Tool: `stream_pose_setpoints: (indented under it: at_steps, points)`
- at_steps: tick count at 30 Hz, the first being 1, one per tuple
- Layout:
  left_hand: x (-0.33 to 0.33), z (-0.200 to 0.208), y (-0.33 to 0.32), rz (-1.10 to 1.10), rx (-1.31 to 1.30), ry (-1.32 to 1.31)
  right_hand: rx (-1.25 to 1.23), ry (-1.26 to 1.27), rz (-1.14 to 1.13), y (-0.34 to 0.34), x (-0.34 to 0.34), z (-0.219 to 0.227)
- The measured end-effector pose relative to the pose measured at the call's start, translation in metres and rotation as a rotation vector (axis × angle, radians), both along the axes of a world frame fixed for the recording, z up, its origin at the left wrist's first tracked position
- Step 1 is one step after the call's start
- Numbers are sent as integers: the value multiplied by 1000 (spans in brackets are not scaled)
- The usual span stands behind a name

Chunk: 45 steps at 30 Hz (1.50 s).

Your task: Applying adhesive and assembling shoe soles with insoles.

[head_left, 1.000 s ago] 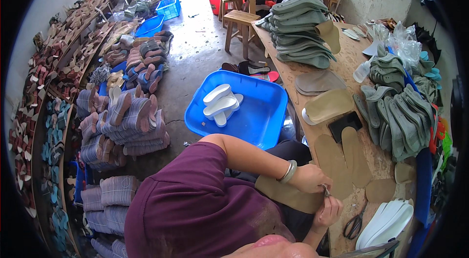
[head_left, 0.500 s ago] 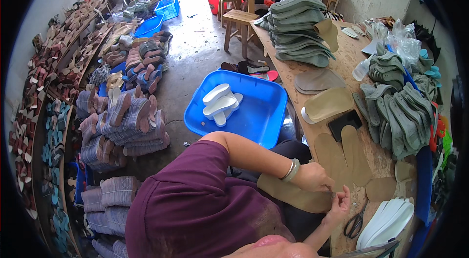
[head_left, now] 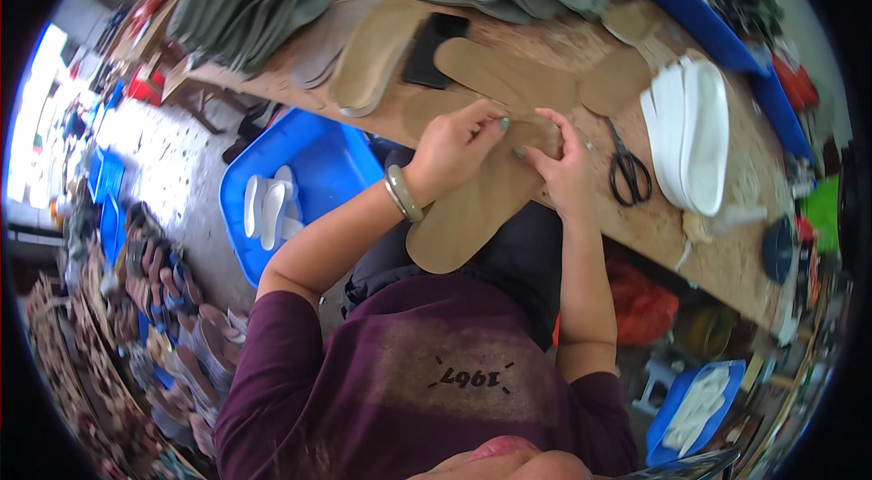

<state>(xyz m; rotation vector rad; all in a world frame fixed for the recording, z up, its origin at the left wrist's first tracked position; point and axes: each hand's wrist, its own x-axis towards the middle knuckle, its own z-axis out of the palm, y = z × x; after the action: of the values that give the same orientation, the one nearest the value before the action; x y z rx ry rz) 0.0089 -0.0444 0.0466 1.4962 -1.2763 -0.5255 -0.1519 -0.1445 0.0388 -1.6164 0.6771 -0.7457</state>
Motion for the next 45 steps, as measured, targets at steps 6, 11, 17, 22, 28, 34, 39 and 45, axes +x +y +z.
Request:
stream_pose_setpoints:
  at_steps: [6,11,17,22,28,34,39,45]
  points:
    - [-16,3,-12,51,105,27,222,-167,-85,-7,-18,-2]
    - [-19,6,-18,-31,30,-140,102,-97,-109,4,-20,-2]
    - [-19,2,-19,9,-25,-84,108,-192,-166,7,-24,-4]
    - [-17,17,-23,-84,-99,-286,167,-273,-228,5,-23,-4]
    - [-24,15,-18,-57,101,-246,151,-211,-317,-1,-27,-15]
    - [-26,-7,-20,-18,16,-203,-1053,-48,-318,12,-21,-9]
    - [-27,-8,-16,-42,-40,-94,-609,-107,-428,14,-22,-14]
    - [-27,-3,-14,8,78,-114,295,-340,-291,5,-21,-12]
